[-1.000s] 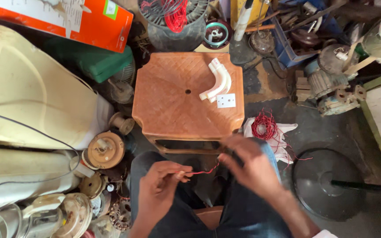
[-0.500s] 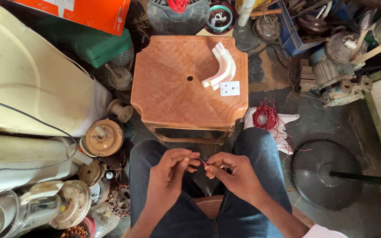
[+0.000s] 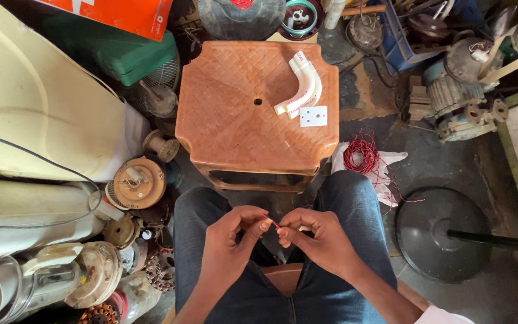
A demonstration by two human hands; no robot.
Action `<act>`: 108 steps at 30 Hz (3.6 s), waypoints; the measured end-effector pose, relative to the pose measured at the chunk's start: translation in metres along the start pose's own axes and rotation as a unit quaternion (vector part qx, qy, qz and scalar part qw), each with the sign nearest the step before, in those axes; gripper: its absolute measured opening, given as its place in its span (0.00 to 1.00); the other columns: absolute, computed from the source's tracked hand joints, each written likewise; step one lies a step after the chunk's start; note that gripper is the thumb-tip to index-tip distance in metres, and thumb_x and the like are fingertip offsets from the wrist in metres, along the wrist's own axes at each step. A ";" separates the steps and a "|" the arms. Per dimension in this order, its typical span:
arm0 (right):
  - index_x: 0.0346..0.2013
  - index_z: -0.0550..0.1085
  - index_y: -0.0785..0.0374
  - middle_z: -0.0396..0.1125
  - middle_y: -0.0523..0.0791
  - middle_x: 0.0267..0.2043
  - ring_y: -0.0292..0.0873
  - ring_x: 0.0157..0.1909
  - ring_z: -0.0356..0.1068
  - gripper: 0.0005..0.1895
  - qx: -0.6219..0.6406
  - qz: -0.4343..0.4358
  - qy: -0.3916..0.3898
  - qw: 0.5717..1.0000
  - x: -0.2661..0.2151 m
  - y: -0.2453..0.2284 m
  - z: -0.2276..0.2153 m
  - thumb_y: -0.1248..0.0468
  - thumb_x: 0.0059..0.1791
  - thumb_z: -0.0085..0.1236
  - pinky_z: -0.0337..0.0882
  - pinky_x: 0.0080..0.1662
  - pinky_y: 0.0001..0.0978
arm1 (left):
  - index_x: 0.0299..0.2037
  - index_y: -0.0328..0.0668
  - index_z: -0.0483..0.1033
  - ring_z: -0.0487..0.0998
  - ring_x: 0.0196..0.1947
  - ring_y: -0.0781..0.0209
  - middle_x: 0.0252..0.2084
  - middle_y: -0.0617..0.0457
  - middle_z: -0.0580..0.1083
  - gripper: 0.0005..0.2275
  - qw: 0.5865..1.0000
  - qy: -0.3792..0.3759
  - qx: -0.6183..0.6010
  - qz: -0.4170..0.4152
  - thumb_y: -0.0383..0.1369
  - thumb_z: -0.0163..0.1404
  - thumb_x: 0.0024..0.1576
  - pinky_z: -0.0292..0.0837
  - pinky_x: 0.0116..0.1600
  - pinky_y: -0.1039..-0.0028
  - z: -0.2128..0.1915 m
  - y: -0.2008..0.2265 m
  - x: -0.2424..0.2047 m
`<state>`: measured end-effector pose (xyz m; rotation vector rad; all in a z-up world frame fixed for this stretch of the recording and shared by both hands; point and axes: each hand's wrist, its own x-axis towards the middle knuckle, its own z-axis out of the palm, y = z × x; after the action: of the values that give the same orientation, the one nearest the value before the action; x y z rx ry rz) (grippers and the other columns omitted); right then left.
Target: The person twists two red electrical wires together by hand. They then insert the twisted wires into a white electrical socket and secure them with screws. Finally, they place the socket into a white plastic conduit pipe.
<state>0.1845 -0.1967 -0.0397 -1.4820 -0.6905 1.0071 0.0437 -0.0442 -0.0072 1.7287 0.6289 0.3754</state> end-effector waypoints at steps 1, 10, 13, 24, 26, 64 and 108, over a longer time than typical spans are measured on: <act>0.35 0.78 0.69 0.74 0.42 0.28 0.32 0.32 0.74 0.05 -0.009 0.000 0.001 1.000 0.000 -0.001 0.000 0.67 0.50 0.63 0.75 0.37 0.26 | 0.42 0.37 0.81 0.82 0.31 0.69 0.33 0.54 0.82 0.07 1.000 0.001 0.002 0.007 0.32 0.58 0.57 0.77 0.37 0.78 0.000 0.000 0.000; 0.32 0.81 0.67 0.78 0.42 0.27 0.31 0.31 0.76 0.06 -0.085 -0.029 0.031 0.996 -0.002 -0.013 0.006 0.67 0.45 0.68 0.74 0.34 0.24 | 0.39 0.37 0.82 0.83 0.29 0.68 0.31 0.54 0.82 0.07 1.000 0.020 0.013 -0.001 0.32 0.58 0.57 0.78 0.34 0.78 0.003 0.001 -0.002; 0.32 0.82 0.67 0.78 0.42 0.28 0.30 0.30 0.75 0.06 -0.115 -0.057 0.048 0.991 -0.003 -0.013 0.007 0.67 0.44 0.70 0.73 0.34 0.24 | 0.39 0.36 0.81 0.83 0.29 0.69 0.31 0.54 0.82 0.06 0.999 0.031 0.021 0.029 0.31 0.59 0.57 0.78 0.34 0.79 0.005 0.003 -0.002; 0.33 0.81 0.65 0.79 0.42 0.29 0.32 0.28 0.75 0.06 -0.155 -0.085 0.101 0.979 -0.004 -0.011 0.013 0.67 0.44 0.70 0.72 0.32 0.25 | 0.46 0.42 0.84 0.73 0.20 0.63 0.27 0.51 0.76 0.08 0.990 0.079 0.115 -0.007 0.29 0.56 0.59 0.66 0.26 0.76 0.017 0.011 -0.006; 0.34 0.81 0.65 0.79 0.42 0.30 0.32 0.28 0.75 0.06 -0.159 -0.094 0.101 0.978 -0.004 -0.012 0.013 0.68 0.44 0.69 0.72 0.32 0.25 | 0.45 0.39 0.82 0.78 0.27 0.67 0.33 0.52 0.78 0.07 0.991 0.086 0.092 0.045 0.30 0.54 0.61 0.71 0.31 0.79 0.016 0.009 -0.005; 0.35 0.82 0.63 0.79 0.44 0.33 0.37 0.31 0.80 0.06 -0.210 -0.127 0.150 0.958 -0.007 -0.016 0.013 0.68 0.44 0.68 0.74 0.32 0.26 | 0.47 0.31 0.81 0.83 0.36 0.67 0.36 0.51 0.82 0.12 0.992 -0.005 -0.112 -0.062 0.34 0.51 0.62 0.80 0.41 0.77 0.015 -0.001 -0.002; 0.56 0.72 0.66 0.77 0.48 0.44 0.40 0.45 0.80 0.30 -0.239 -0.048 0.252 0.937 0.098 -0.014 -0.105 0.54 0.45 0.66 0.80 0.43 0.34 | 0.37 0.33 0.77 0.83 0.31 0.59 0.32 0.45 0.83 0.07 0.958 -0.046 -0.259 -0.110 0.31 0.52 0.60 0.74 0.36 0.73 -0.032 -0.061 0.015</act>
<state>0.3233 -0.1586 -0.0490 -2.0083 -0.6450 0.3545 0.0248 -0.0010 -0.0594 1.1547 0.5865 0.2705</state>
